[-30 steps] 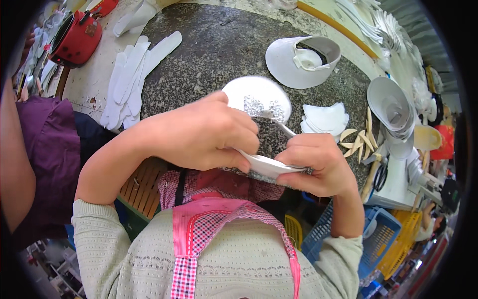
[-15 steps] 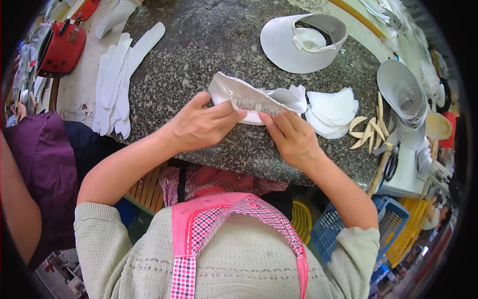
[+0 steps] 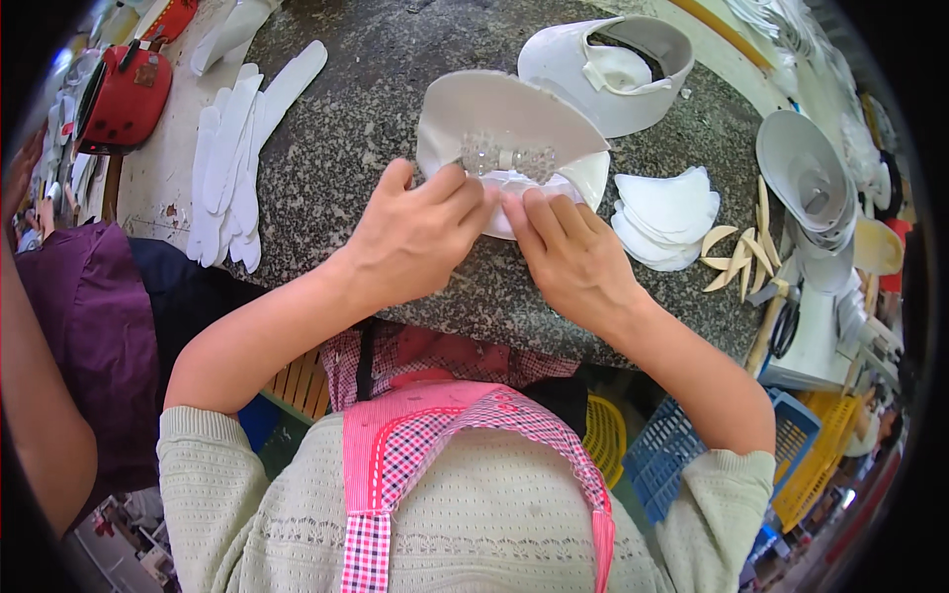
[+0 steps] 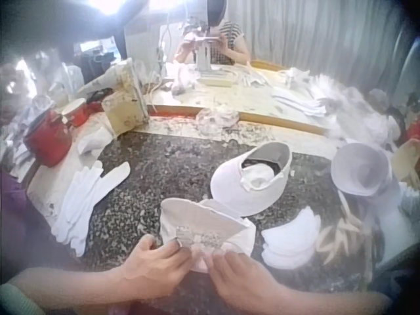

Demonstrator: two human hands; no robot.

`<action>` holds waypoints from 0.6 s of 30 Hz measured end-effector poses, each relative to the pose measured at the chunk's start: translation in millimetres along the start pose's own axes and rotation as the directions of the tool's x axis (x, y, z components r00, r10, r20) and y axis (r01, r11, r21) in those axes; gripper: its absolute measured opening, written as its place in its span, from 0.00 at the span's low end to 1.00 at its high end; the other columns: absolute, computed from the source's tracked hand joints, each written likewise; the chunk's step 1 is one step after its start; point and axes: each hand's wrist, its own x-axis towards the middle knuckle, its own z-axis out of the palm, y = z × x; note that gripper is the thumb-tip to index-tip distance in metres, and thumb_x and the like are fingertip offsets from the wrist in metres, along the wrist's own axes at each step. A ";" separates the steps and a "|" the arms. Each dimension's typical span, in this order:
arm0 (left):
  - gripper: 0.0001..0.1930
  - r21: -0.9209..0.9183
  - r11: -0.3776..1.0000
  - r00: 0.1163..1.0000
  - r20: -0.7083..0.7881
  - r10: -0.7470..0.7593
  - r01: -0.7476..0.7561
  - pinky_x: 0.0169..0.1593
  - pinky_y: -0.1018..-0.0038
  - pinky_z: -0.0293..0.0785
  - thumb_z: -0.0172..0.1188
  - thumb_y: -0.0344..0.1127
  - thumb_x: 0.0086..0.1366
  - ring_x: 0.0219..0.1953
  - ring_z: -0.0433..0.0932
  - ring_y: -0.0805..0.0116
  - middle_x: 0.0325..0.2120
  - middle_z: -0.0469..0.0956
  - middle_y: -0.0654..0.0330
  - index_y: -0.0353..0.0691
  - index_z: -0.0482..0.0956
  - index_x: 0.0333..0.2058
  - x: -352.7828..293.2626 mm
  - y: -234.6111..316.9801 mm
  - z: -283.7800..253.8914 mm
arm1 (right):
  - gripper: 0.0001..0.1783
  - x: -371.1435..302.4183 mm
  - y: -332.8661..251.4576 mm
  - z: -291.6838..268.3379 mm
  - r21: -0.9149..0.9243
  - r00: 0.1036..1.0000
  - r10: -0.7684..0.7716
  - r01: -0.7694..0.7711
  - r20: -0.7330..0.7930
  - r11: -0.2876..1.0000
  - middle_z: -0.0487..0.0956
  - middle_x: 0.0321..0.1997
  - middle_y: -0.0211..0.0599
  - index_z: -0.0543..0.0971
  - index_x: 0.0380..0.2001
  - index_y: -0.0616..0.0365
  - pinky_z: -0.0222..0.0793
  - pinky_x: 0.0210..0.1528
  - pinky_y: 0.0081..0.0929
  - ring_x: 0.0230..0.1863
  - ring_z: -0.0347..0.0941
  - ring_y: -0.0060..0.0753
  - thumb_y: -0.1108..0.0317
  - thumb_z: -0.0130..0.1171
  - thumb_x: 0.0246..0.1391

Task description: The person assembles shoe uppers by inserting lining pieces into the shoe structures, pressing and tucking the edges by hand and with a wooden stick, and tapping the parts with a hammer.

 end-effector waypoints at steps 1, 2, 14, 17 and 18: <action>0.21 0.107 0.994 0.999 -0.005 0.032 -0.032 0.33 0.70 0.58 0.60 0.33 0.41 0.35 0.69 0.73 0.31 0.72 0.67 0.39 0.76 0.39 -3.4 -0.3 3.0 | 0.26 0.6 -0.7 0.1 -0.033 1.000 0.005 -0.005 0.013 0.999 0.70 0.41 0.45 0.70 0.44 0.74 0.67 0.43 0.28 0.40 0.67 0.37 0.70 0.49 0.39; 0.21 0.211 0.976 0.998 -0.009 0.062 -0.059 0.33 0.71 0.58 0.60 0.33 0.42 0.35 0.69 0.74 0.30 0.72 0.68 0.39 0.76 0.39 -5.4 0.9 3.1 | 0.26 0.0 -1.0 -1.1 -0.033 1.000 0.005 -0.004 0.016 0.999 0.70 0.41 0.45 0.70 0.44 0.74 0.67 0.43 0.28 0.40 0.67 0.37 0.70 0.49 0.39; 0.12 -0.485 0.843 0.967 -0.026 0.252 -0.233 0.39 0.70 0.62 0.59 0.27 0.38 0.34 0.70 0.67 0.25 0.72 0.66 0.43 0.80 0.27 40.2 -32.0 -77.0 | 0.29 -12.0 12.2 -48.2 0.779 0.584 0.620 0.034 -0.524 0.626 0.68 0.51 0.44 0.70 0.47 0.65 0.63 0.52 0.36 0.51 0.66 0.35 0.66 0.65 0.40; 0.15 -0.641 0.739 0.978 -0.138 0.154 -0.207 0.40 0.69 0.63 0.58 0.26 0.37 0.34 0.70 0.64 0.28 0.75 0.65 0.43 0.81 0.30 29.9 -15.6 -80.9 | 0.35 -7.4 2.4 -29.6 0.886 0.682 0.728 0.294 0.068 -0.358 0.69 0.51 0.47 0.65 0.52 0.66 0.61 0.56 0.34 0.52 0.67 0.37 0.54 0.62 0.47; 0.14 -0.628 0.751 0.978 -0.158 0.133 -0.203 0.43 0.67 0.65 0.58 0.25 0.39 0.34 0.72 0.64 0.29 0.75 0.63 0.41 0.81 0.29 24.6 -10.3 -69.9 | 0.32 -3.3 -0.2 -27.1 0.686 0.820 0.540 0.282 0.191 -0.671 0.72 0.48 0.45 0.66 0.51 0.66 0.62 0.56 0.35 0.50 0.69 0.39 0.53 0.59 0.50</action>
